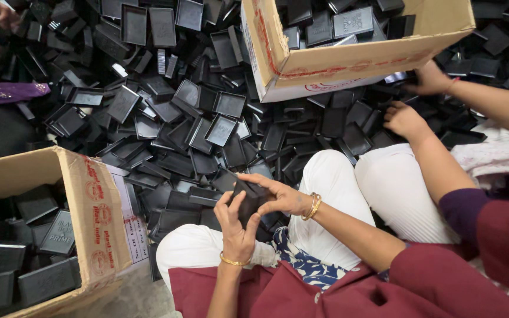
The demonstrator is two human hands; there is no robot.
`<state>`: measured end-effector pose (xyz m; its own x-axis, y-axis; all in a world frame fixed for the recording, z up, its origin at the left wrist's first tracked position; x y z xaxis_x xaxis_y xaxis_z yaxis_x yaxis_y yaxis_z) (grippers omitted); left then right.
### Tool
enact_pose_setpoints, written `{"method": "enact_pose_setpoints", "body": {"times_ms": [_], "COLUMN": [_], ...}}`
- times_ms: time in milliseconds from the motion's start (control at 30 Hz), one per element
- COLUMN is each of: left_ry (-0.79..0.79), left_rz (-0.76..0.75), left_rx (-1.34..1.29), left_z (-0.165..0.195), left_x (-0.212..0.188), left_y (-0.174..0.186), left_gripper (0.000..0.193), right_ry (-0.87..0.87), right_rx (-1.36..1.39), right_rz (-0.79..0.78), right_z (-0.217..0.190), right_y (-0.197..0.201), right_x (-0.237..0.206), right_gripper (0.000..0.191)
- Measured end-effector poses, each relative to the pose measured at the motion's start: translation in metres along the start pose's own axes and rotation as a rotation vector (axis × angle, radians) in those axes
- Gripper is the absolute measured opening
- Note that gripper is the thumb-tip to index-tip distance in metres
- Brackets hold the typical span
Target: The person sits on the floor among a large pile of black plastic boxes, picks up individual boxes, turns them over in their hands, and places them into nearby cardboard cartons. Other workers around them handle boxes from the pile at the same time.
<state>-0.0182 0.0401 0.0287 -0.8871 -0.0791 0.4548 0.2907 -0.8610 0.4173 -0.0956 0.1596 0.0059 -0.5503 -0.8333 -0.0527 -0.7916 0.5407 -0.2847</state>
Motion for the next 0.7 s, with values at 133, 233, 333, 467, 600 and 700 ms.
{"method": "enact_pose_setpoints", "body": {"times_ms": [133, 233, 333, 467, 600, 700], "left_ry": [-0.044, -0.143, -0.142, 0.117, -0.058, 0.283], "left_rz": [0.010, 0.058, 0.090, -0.033, 0.042, 0.093], "left_rx": [-0.016, 0.017, 0.048, -0.081, -0.071, 0.290], "left_z": [0.010, 0.020, 0.014, -0.033, -0.065, -0.131], "left_x": [0.008, 0.008, 0.005, 0.004, 0.024, 0.043], "left_y": [0.000, 0.001, 0.003, 0.005, 0.033, 0.046], "left_gripper": [0.067, 0.076, 0.065, 0.050, 0.060, 0.035], "right_ry": [0.000, -0.025, -0.026, -0.034, 0.281, 0.308], "right_rx": [0.076, 0.429, 0.740, -0.006, -0.177, 0.690], "right_rz": [0.002, 0.147, 0.319, 0.145, 0.301, 0.540], "right_z": [0.008, 0.027, 0.043, 0.003, -0.091, -0.092], "right_y": [0.000, 0.006, 0.016, 0.035, 0.109, 0.161], "right_x": [0.005, 0.006, 0.003, 0.004, -0.001, 0.010], "right_gripper": [0.090, 0.081, 0.072, 0.065, 0.058, 0.062]}}
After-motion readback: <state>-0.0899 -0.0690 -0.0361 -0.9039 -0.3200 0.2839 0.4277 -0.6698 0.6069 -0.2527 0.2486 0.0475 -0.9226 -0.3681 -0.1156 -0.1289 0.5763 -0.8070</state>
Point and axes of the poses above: each hand's wrist, its own x-axis towards the middle knuckle, its own y-axis out of the back of the hand, z = x × y, the point moved 8 cm from there along x, towards the middle knuckle, and after that the axes turned 4 degrees about -y, right-handed, at the moved point
